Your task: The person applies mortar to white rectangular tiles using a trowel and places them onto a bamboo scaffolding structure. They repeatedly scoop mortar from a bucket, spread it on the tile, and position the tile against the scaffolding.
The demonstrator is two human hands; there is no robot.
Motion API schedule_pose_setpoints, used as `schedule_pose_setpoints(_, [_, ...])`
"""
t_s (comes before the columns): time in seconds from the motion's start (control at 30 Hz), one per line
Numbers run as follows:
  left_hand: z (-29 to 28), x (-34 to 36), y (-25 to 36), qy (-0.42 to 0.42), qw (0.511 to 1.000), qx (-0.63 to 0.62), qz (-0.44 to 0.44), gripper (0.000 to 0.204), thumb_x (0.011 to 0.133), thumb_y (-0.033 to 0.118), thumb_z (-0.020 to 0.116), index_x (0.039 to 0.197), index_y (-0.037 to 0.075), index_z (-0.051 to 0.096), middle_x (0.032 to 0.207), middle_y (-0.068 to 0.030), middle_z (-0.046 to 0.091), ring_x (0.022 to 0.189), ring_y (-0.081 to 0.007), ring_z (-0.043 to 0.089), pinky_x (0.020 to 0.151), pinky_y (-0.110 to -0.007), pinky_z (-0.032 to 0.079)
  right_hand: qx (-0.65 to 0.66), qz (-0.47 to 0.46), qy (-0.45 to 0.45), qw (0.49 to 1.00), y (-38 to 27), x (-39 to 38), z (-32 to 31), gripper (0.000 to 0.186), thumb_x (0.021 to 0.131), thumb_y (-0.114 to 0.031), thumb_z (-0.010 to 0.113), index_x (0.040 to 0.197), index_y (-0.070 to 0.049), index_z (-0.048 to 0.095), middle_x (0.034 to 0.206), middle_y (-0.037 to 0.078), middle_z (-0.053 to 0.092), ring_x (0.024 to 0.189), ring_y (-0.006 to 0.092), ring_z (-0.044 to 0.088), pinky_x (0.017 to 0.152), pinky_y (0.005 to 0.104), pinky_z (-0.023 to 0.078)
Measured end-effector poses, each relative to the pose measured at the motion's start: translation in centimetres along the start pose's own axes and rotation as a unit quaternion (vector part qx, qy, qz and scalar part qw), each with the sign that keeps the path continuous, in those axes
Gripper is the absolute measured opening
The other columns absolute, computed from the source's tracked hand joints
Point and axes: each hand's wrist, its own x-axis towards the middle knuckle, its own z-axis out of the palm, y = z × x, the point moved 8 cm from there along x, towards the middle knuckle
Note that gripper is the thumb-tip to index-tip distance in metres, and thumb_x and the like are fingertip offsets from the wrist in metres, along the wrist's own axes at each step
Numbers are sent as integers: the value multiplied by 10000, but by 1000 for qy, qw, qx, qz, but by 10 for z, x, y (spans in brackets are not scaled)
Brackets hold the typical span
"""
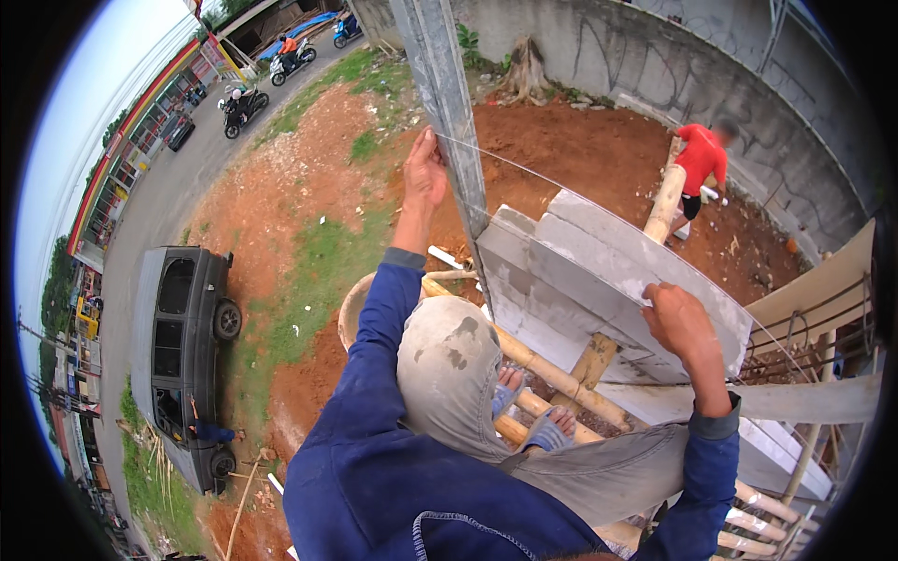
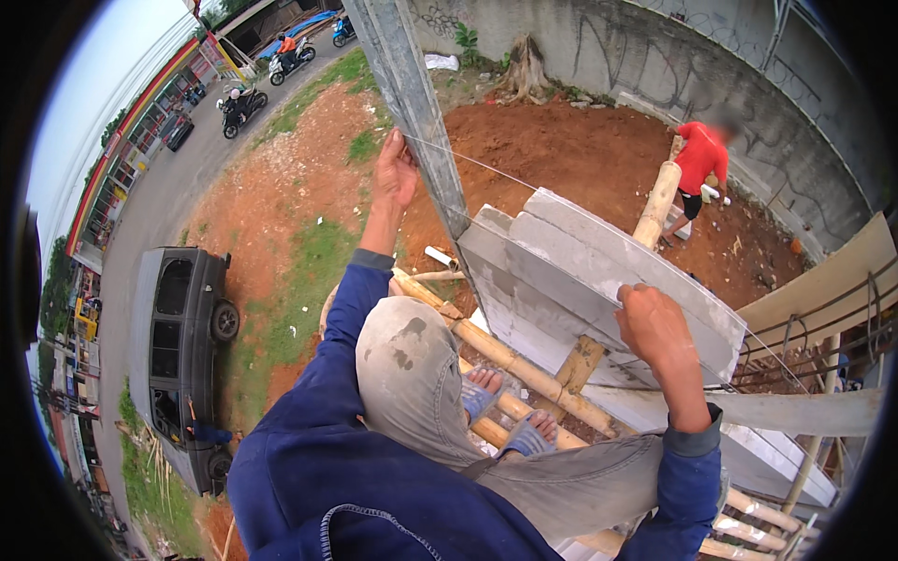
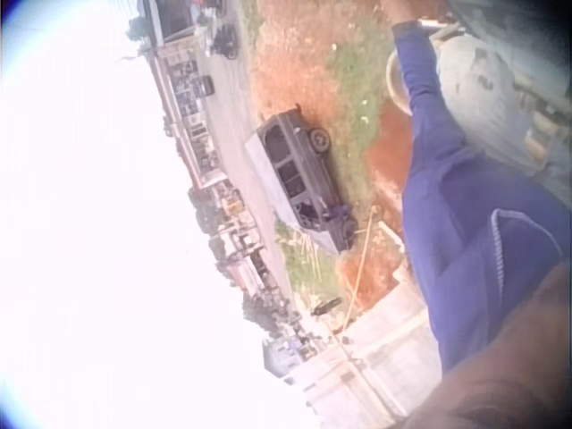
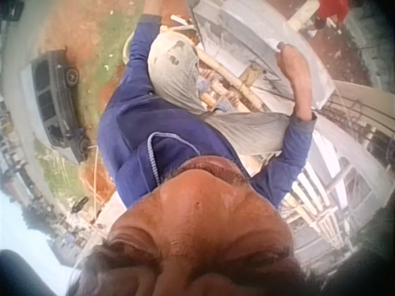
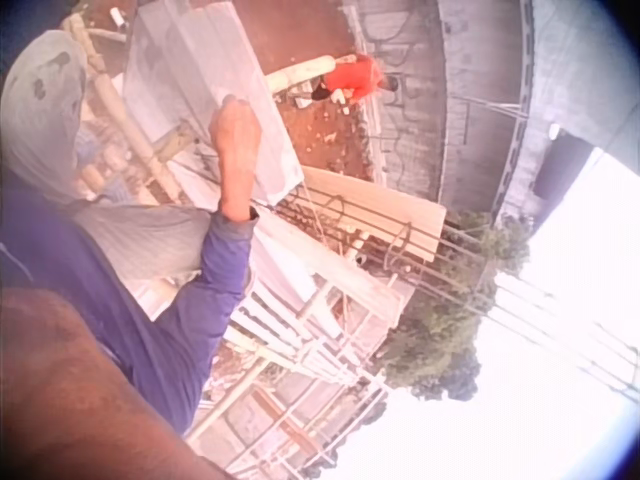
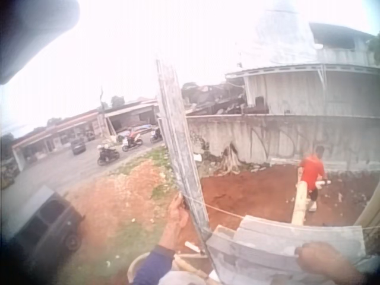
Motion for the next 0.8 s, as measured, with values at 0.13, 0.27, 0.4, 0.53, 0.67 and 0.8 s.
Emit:
schedule_pose_setpoints(0.13, [-12,-1,12,18,998,59,-6,370,1016,228,742,1346,84,656,1212,-25,731,1097,-153,667,971,-331,507,-6,-11,6,1000,-2,4,3,162,893,-129,730,913,23,674,917,231,707,935,433,703,827,515,563])
schedule_pose_setpoints(0.27, [-5,-22,62,135,942,306,37,339,1036,234,707,1330,72,658,1208,-41,734,1099,-160,679,942,-327,508,-1,-8,4,1000,-2,5,2,165,899,-127,725,903,28,670,914,235,706,931,435,703,827,519,562])
schedule_pose_setpoints(0.4, [106,-85,125,-10,919,370,137,313,1072,194,645,1326,11,657,1189,-105,755,1083,-191,717,963,-339,544,-11,15,-32,999,8,6,13,171,910,-128,715,1005,11,683,991,214,712,982,431,687,859,520,541])
schedule_pose_setpoints(0.53, [219,-140,152,-197,879,380,209,322,1084,178,617,1324,-32,659,1160,-151,756,1027,-222,741,972,-364,577,-13,-7,3,1000,6,9,12,157,901,-128,720,909,23,680,937,222,705,932,430,701,823,518,560])
schedule_pose_setpoints(0.67, [310,-144,166,-390,804,369,256,374,1109,266,570,1339,-12,667,1215,-142,743,1083,-229,724,1019,-380,542,-39,-52,39,997,-10,20,19,132,885,-85,701,821,30,705,905,222,704,890,401,720,801,503,578])
schedule_pose_setpoints(0.8, [426,-153,119,-472,730,427,248,357,1066,326,639,1209,20,756,1040,-114,782,967,-192,741,876,-316,584,-70,-50,20,996,-6,34,35,113,895,-65,683,935,37,710,926,212,707,887,406,714,795,486,575])
